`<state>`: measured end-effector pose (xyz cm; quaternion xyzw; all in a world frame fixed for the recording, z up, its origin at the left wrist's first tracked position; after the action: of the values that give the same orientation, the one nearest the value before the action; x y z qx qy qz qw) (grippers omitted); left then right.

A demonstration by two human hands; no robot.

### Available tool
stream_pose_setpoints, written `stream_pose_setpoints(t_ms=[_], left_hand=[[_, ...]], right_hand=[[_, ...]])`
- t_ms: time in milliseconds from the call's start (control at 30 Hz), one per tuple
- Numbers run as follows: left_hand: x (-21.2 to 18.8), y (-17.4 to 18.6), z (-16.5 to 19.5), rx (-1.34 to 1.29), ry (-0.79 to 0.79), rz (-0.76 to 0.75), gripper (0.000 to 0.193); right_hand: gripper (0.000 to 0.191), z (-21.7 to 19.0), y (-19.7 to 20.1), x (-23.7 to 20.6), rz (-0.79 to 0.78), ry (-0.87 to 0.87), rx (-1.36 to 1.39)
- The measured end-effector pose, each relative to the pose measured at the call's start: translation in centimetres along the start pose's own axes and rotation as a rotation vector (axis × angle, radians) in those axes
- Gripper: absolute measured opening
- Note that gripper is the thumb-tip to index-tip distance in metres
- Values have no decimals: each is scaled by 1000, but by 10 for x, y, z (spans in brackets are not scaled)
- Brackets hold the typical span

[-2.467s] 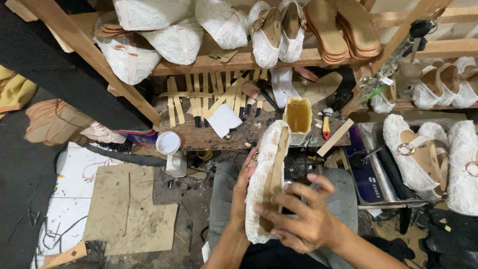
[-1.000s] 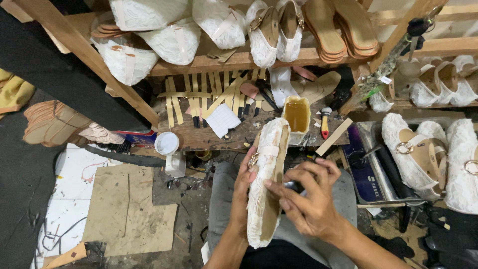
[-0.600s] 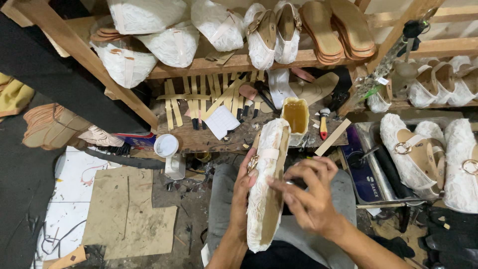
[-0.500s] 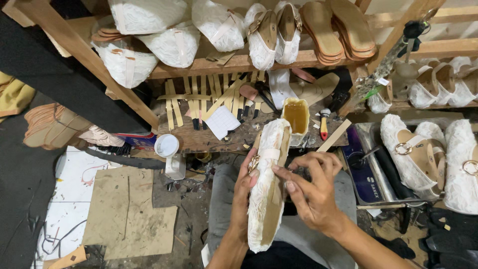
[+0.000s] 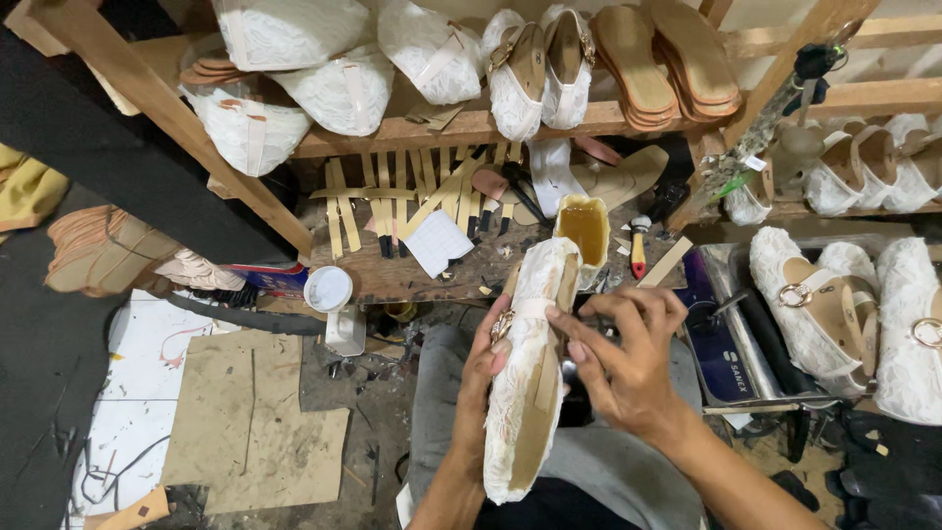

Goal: The person holds a white lace shoe and works on its interior, applying glue from a container on the bench and pressing a cardboard insole into place inside the shoe. They repeatedly press and smooth the insole along the shoe, turning the shoe over to work on different areas.

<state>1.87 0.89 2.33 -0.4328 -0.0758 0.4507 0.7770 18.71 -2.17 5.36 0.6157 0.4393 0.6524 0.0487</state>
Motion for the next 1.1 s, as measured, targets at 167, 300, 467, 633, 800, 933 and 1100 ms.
stream_pose_setpoints(t_ms=[167, 300, 467, 633, 800, 933, 1100], left_hand=[[9, 19, -10, -148, 27, -152, 86], [15, 20, -14, -297, 132, -416, 85], [1, 5, -8, -405, 200, -442, 107], [-13, -2, -1, -1, 57, -431, 117], [-3, 7, -6, 637, -255, 190, 115], [2, 8, -1, 823, -675, 202, 100], [-5, 16, 1, 545, -764, 126, 93]], right_hand=[[40, 23, 4, -4, 102, -181, 515], [83, 48, -16, -8, 269, -723, 1175], [91, 61, -37, -28, 411, -1157, 1446], [64, 83, -47, -49, 572, -1280, 1503], [44, 89, -61, -55, 522, -1321, 1610], [47, 79, -65, -47, 431, -1314, 1646], [49, 79, -63, -34, 327, -1281, 1439]])
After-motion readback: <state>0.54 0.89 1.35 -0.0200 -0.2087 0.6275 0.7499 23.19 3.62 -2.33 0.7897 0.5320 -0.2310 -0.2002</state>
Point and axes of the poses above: each hand's wrist, its own x-axis towards the middle knuckle, its own y-axis out of the back of the hand, z = x × y, the point moved 2 cm from there along x, towards the middle knuckle, and after that the axes turned 11 degrees about y, right-handed, at the moved point
